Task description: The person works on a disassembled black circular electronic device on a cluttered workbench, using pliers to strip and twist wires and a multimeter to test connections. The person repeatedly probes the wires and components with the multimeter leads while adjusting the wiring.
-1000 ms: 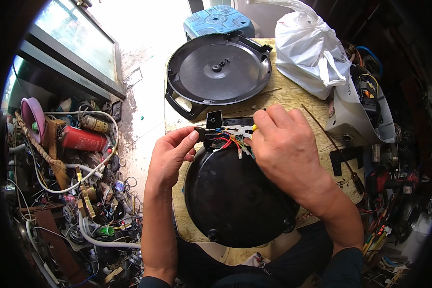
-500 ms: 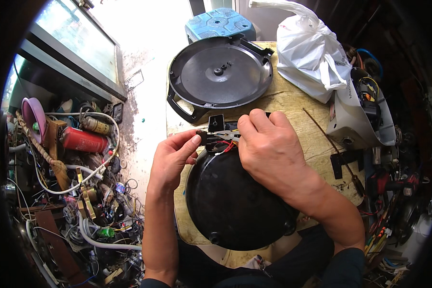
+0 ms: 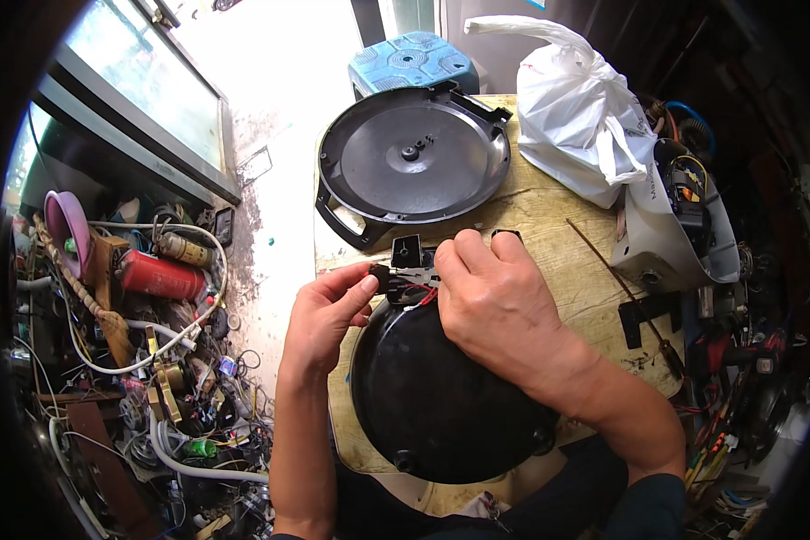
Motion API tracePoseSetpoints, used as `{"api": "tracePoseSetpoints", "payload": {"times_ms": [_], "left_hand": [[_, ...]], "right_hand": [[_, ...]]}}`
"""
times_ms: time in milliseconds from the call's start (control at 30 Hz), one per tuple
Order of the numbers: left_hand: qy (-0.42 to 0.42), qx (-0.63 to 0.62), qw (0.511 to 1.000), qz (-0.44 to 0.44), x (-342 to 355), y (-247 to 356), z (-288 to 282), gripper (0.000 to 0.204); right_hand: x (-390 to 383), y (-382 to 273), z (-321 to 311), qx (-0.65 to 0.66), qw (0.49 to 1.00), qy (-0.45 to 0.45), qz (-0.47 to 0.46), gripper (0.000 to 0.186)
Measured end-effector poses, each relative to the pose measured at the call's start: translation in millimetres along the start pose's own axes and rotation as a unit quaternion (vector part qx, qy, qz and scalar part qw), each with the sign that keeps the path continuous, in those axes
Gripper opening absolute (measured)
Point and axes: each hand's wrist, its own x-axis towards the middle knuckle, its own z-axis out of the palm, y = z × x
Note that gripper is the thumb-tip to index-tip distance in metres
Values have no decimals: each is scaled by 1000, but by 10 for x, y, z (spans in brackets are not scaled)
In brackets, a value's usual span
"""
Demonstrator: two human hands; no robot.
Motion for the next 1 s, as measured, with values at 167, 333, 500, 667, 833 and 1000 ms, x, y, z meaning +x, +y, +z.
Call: {"api": "tracePoseSetpoints", "payload": {"times_ms": [167,333,500,667,833,1000], "left_hand": [[1,-13,1000,-1,-6,-16,-29,39],[2,-16,1000,-2,-6,-8,-5,39],[2,-22,1000,2,-4,-16,-10,37],[1,-20,1000,1,2,-32,-21,37],[8,-20,1000,2,-2,-29,-14,36],[14,-16,1000,11,3,-33,2,36]], "right_hand": [[22,-16,-2,-9,1000,4,-11,8],[15,-23,-15,-25,1000,-1,-14,9],[16,-32,-23,-28,999,-19,-13,10],[12,-34,-4,-33,999,-13,-16,9],[16,-39,-12,-36,999,-15,-25,9],[14,-13,12,-41,998,4,-37,10]]}}
